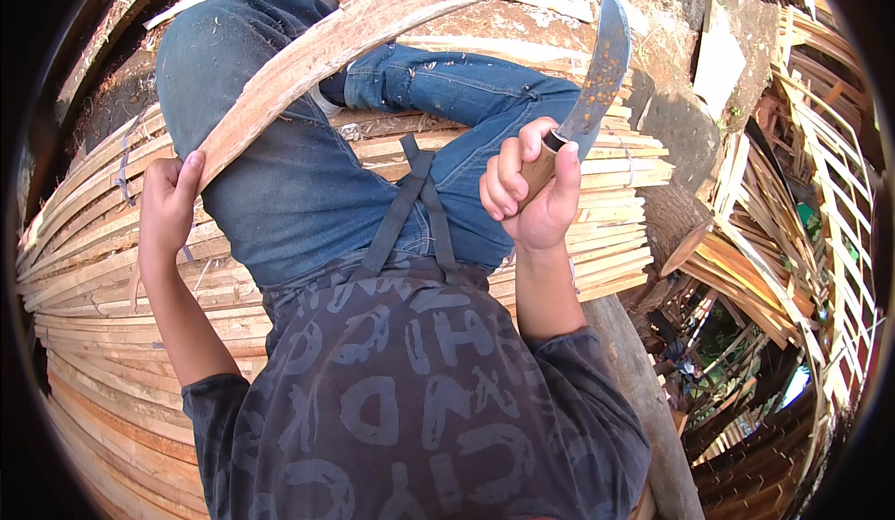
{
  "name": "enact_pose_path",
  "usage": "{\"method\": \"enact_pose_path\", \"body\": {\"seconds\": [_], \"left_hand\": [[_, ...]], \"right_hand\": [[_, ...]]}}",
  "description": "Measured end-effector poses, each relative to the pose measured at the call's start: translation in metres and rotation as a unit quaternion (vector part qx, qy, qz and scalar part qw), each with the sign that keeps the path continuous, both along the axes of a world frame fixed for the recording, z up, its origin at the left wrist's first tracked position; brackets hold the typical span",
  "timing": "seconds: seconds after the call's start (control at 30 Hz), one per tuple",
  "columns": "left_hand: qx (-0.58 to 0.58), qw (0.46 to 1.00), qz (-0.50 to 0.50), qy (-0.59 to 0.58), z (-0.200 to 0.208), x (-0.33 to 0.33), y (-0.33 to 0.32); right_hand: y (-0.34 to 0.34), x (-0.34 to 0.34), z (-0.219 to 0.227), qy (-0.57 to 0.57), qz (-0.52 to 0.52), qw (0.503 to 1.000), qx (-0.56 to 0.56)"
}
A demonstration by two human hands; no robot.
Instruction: The person sits cross-legged on a wooden platform and uses a curved knife to shave thin strips from a long, thin piece of wood. They hold the wood against their legs and repeatedly scrape the blade along its length to remove the outer layer.
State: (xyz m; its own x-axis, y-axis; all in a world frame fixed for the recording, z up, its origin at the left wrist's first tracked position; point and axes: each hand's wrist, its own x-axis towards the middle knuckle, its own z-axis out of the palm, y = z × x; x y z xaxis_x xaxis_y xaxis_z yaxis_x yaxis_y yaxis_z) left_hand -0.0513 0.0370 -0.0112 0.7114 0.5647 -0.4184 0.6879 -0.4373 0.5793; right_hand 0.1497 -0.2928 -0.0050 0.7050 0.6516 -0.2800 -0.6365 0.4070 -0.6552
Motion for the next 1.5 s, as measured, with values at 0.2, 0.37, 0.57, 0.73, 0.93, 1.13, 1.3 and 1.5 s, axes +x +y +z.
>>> {"method": "enact_pose_path", "body": {"seconds": [0.2,0.37,0.57,0.73,0.93,1.13,1.3,1.5], "left_hand": [[0.006,1.000,-0.004,-0.001,0.002,0.004,-0.003],[0.000,1.000,-0.003,0.011,-0.002,0.001,-0.001],[0.046,0.998,-0.037,0.031,0.005,0.010,-0.006],[0.040,0.999,-0.020,0.021,0.003,0.007,-0.008],[0.050,0.999,-0.017,0.001,0.001,0.008,-0.008],[0.032,0.999,-0.025,0.003,0.002,0.007,-0.003],[0.024,0.999,-0.019,0.007,0.000,0.009,-0.002],[-0.036,0.989,0.038,0.135,0.008,0.011,-0.002]], "right_hand": [[0.008,-0.003,0.006,0.063,0.098,0.992,0.043],[0.013,0.005,0.005,0.133,0.118,0.983,0.055],[0.016,0.019,0.007,0.162,-0.013,0.986,0.046],[0.016,0.012,0.016,0.203,0.140,0.966,0.073],[0.013,0.012,0.014,0.210,0.086,0.973,0.039],[-0.004,0.034,0.002,0.167,0.011,0.986,0.019],[-0.004,0.029,0.001,0.089,-0.006,0.996,-0.005],[-0.002,0.018,0.008,0.098,0.135,0.986,-0.004]]}}
